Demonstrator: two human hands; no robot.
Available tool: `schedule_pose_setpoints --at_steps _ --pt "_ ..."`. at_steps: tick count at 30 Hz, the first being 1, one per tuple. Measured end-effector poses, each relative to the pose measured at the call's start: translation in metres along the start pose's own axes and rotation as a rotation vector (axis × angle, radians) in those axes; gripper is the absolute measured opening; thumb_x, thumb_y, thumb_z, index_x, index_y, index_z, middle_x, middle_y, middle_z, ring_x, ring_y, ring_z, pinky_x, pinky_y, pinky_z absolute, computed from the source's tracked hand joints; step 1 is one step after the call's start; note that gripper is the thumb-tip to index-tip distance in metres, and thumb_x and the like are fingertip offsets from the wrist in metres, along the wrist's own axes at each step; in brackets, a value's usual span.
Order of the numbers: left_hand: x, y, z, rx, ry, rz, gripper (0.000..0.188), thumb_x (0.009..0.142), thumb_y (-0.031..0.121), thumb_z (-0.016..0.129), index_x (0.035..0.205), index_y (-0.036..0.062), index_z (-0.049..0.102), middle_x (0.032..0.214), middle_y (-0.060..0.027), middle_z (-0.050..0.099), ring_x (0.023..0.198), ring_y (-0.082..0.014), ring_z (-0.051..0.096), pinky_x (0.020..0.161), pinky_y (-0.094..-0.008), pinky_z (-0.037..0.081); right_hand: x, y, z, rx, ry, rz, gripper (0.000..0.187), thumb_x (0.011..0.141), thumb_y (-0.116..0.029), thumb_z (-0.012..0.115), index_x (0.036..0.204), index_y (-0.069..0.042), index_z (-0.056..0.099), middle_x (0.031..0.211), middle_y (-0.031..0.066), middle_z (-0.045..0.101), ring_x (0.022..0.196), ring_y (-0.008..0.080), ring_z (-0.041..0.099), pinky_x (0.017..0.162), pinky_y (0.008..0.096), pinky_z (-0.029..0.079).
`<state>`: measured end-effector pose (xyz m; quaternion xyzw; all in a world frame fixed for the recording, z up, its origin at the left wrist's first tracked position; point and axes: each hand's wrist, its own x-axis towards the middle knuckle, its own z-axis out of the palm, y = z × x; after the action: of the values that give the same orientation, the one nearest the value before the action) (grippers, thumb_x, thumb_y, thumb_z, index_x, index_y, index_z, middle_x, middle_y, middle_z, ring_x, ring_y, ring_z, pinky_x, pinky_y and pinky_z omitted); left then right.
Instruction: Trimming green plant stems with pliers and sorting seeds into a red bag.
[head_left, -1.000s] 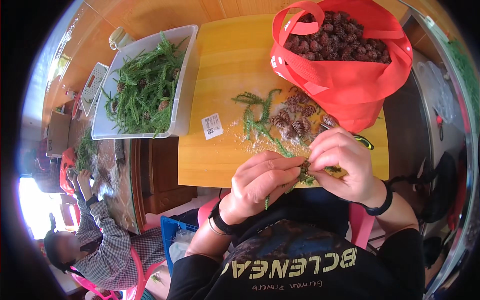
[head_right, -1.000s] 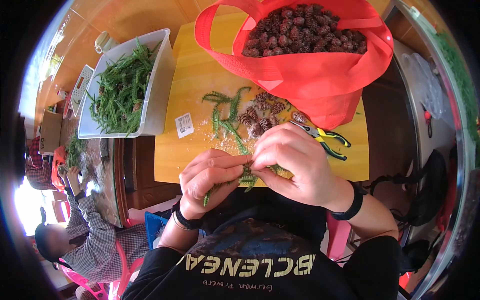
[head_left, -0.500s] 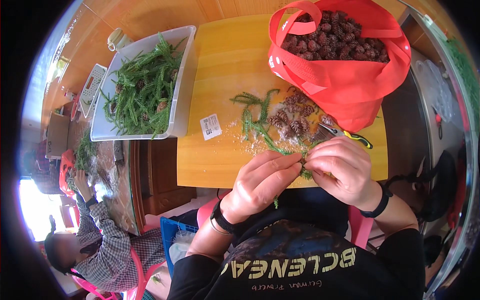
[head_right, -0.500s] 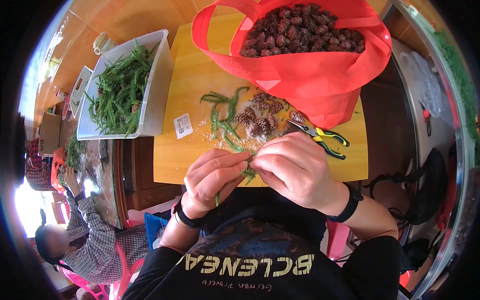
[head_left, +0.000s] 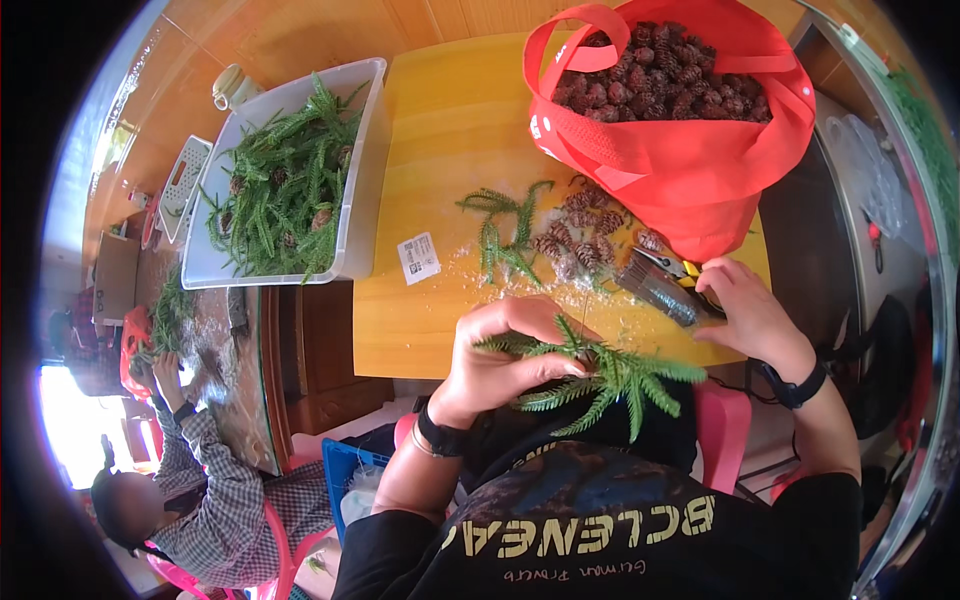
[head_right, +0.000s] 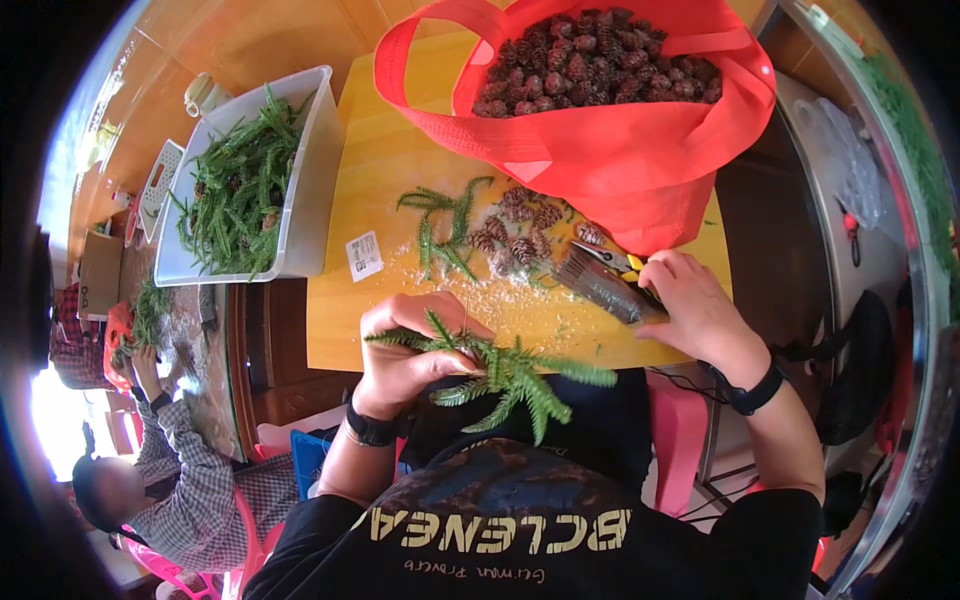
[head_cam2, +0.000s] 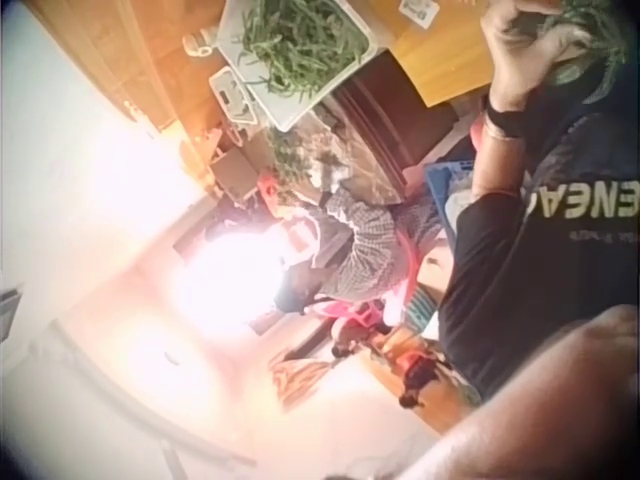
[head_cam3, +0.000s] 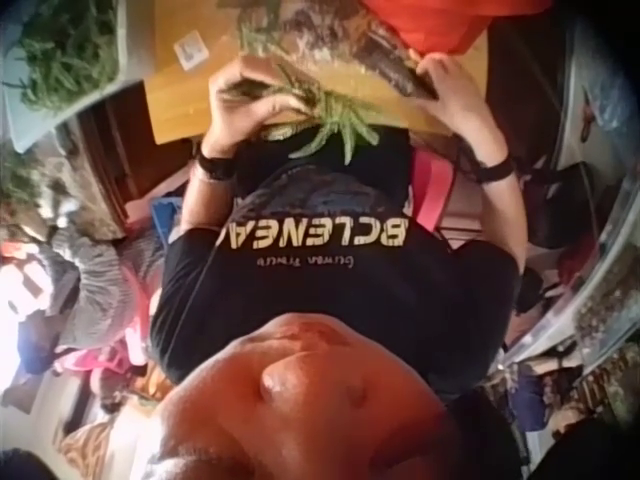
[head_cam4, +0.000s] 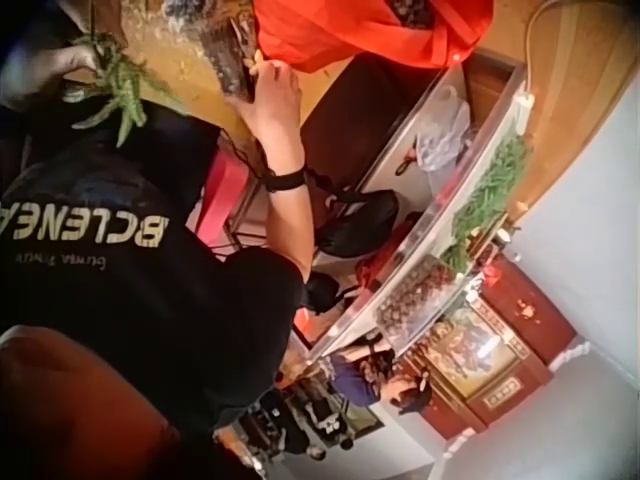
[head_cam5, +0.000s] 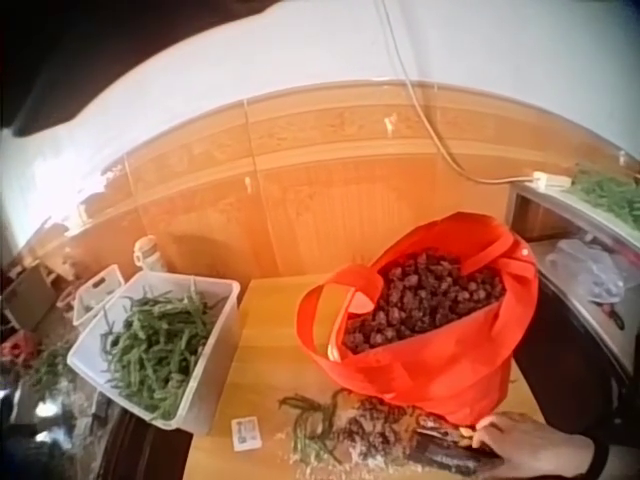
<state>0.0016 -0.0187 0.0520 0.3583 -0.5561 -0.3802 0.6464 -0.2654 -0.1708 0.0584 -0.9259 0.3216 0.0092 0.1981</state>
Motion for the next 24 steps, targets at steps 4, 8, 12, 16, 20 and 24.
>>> schedule_pose_setpoints --at_steps 4,8,12,16,20,24 --pt "0.0 -0.002 -0.002 -0.328 0.063 -0.155 0.035 0.065 0.009 0.082 0.08 0.0075 0.051 0.073 -0.0115 0.062 0.07 -0.0277 0.064 0.059 -0.0364 0.046 0.004 0.012 0.013 0.024 0.031 0.009 0.045 0.06 -0.004 0.075 0.095 -0.007 0.047 0.107 0.0092 0.045 0.104 0.0301 0.048 0.086 0.0352 0.041" --pt "-0.002 -0.01 -0.008 -0.56 -0.014 -0.152 0.03 0.07 -0.001 0.076 0.083 0.0052 0.05 0.076 -0.0174 0.061 0.078 -0.0316 0.065 0.059 -0.0357 0.054 0.006 0.023 0.015 0.096 0.037 -0.024 0.043 0.06 -0.001 0.073 0.093 -0.006 0.046 0.102 0.0099 0.044 0.099 0.0302 0.048 0.084 0.0343 0.042" --pt "-0.003 -0.015 -0.008 -0.601 0.032 -0.209 0.036 0.065 0.019 0.083 0.084 0.0101 0.054 0.07 -0.0166 0.064 0.06 -0.0227 0.057 0.052 -0.0307 0.038 -0.002 0.023 0.002 0.192 0.033 -0.011 0.03 0.06 0.001 0.065 0.084 -0.002 0.047 0.095 0.0122 0.043 0.091 0.031 0.05 0.076 0.034 0.043" --pt "-0.004 -0.017 -0.011 -0.666 0.014 -0.21 0.035 0.066 0.019 0.083 0.085 0.0109 0.055 0.069 -0.0176 0.064 0.058 -0.0214 0.055 0.051 -0.0299 0.038 -0.015 0.015 -0.013 0.159 0.255 0.003 0.012 0.067 -0.002 0.055 0.077 0.001 0.049 0.077 0.0103 0.046 0.071 0.0228 0.052 0.062 0.0286 0.04" --pt "-0.002 -0.015 -0.012 -0.717 -0.025 -0.239 0.034 0.065 0.019 0.083 0.085 0.0118 0.056 0.07 -0.0177 0.064 0.059 -0.0212 0.055 0.051 -0.0296 0.037 -0.023 -0.028 -0.046 0.653 -0.017 0.151 0.008 0.076 -0.007 0.055 0.076 -0.002 0.05 0.062 0.003 0.055 0.056 0.0077 0.049 0.054 0.0234 0.039" --pt "-0.001 -0.016 -0.008 -0.778 -0.045 -0.282 0.035 0.064 0.019 0.084 0.085 0.0123 0.056 0.069 -0.0166 0.065 0.058 -0.021 0.055 0.053 -0.0294 0.039 -0.021 -0.048 -0.044 0.666 -0.057 -0.147 0.021 0.077 -0.016 0.063 0.075 -0.001 0.049 0.076 0.0086 0.065 0.076 0.0214 0.063 0.074 0.0318 0.048"
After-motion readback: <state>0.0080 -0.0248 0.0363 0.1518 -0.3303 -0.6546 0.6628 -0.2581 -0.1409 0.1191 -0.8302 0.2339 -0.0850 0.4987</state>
